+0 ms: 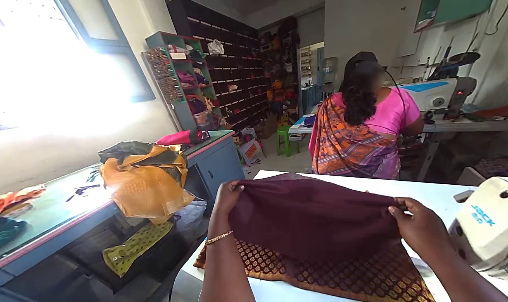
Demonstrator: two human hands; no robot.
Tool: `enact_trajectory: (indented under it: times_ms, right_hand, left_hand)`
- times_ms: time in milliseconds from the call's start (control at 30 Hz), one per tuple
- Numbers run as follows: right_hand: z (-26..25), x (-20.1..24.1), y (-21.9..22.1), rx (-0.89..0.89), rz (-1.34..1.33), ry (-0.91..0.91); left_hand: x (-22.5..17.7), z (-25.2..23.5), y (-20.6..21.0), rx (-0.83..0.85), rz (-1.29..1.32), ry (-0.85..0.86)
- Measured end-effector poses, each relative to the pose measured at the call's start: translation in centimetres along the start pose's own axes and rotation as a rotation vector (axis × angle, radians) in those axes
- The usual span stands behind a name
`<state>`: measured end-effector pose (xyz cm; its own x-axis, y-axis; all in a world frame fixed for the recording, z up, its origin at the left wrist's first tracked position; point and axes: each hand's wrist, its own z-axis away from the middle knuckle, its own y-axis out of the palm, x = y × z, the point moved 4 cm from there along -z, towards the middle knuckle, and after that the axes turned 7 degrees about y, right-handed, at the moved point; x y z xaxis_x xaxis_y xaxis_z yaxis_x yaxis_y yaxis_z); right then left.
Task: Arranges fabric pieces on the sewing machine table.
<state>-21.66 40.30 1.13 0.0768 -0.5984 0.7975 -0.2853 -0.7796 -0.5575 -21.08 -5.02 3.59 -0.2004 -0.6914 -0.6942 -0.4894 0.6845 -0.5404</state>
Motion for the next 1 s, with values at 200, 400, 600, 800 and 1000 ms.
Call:
enact_trajectory:
  times_ms: [200,400,600,800,1000]
  right_hand:
    - [-0.4,-0.7,-0.1,0.158,0.15,0.078]
    - [-1.3,-4.0,2.9,0.435,0.292,0.303]
    - [-0.8,-3.5,2.9,0.46,0.27,0.358]
    - [0.3,-2.4,3.0,0.656,0.28,0.331]
    - [1.5,-1.3,2.4,0.792,0.312,0.332]
  left_hand:
    - [-0.4,1.6,0.1,0.274,-0.055,-0.263]
    - [4.9,1.6,3.6,0.67,-0.363,-0.425]
    - [5.0,1.5,3.1,0.623,-0.331,-0.574]
    - [4.8,2.0,2.3,0.554,-0.485,-0.723]
    - [2.0,3.3,0.9,0.449,-0.447,-0.872]
